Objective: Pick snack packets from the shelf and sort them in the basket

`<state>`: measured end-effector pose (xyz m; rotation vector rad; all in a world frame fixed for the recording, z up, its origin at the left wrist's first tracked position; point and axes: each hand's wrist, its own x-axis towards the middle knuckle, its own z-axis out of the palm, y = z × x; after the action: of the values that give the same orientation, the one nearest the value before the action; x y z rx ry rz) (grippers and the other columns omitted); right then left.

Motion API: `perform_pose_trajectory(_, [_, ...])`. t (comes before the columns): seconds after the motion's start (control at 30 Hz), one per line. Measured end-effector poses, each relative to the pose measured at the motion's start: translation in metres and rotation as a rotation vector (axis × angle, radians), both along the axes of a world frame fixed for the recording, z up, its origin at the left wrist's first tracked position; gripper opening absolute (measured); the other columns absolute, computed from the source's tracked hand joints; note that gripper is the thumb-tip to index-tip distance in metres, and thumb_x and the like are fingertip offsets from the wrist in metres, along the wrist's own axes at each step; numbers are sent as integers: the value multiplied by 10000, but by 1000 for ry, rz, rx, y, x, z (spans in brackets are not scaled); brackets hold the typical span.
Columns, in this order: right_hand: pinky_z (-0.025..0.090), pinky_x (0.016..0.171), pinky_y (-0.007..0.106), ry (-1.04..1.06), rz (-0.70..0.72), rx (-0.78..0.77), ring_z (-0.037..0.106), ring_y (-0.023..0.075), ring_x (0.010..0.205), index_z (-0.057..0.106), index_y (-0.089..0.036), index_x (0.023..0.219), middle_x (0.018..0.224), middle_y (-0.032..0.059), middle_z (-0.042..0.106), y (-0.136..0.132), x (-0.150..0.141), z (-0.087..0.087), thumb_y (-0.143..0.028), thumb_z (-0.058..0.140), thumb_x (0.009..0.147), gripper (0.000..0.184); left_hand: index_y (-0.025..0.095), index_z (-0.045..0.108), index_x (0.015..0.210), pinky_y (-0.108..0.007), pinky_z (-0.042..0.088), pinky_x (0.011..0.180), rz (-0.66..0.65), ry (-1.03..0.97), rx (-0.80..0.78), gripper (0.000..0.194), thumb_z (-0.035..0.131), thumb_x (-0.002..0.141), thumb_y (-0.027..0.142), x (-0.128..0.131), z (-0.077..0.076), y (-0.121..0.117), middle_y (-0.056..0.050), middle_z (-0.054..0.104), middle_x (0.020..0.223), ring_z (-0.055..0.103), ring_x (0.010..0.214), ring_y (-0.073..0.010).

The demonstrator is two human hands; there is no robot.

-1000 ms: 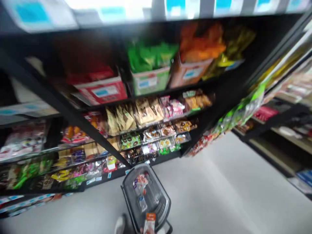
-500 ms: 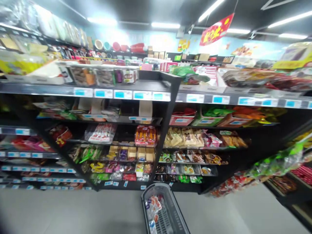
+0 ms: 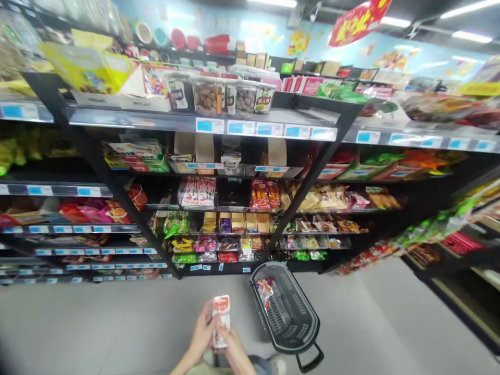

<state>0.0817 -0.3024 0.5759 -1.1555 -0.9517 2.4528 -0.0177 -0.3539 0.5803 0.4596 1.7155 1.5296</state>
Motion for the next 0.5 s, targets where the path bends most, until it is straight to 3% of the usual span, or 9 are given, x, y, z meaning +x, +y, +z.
perform_pose_trajectory(0.13, [475,497,281,225,75,-215,664,225,714,694,-190,909,782,73,707,-7,-5,38,-531,659,734,385,164,401,1382,-347,533,726,11,-169,127,818,674,703,529,-12,33,-11,-97,709,890,669,836,-269])
perform_pose_trajectory(0.23, [464,512,253,306,75,-284,656,195,663,672,-129,998,851,103,706,-7,-1,53,-581,601,774,510,161,440,1374,-278,501,592,0,-177,114,865,698,663,583,-16,49,-15,-60,697,794,642,699,-219])
perform_pose_trajectory(0.4, [391,443,223,292,-5,-273,631,185,557,689,-142,885,726,96,694,-23,-5,46,-666,536,779,557,158,479,1357,-278,472,524,-131,-95,115,790,649,713,584,-22,48,-28,0,625,627,557,525,-165])
perform_pose_trajectory(0.5, [382,446,219,327,-77,-279,610,172,545,685,-153,873,699,87,685,-42,-10,40,-654,537,789,529,169,494,1344,-322,516,607,-228,58,69,637,553,814,518,-32,55,-42,-14,638,668,590,573,-183])
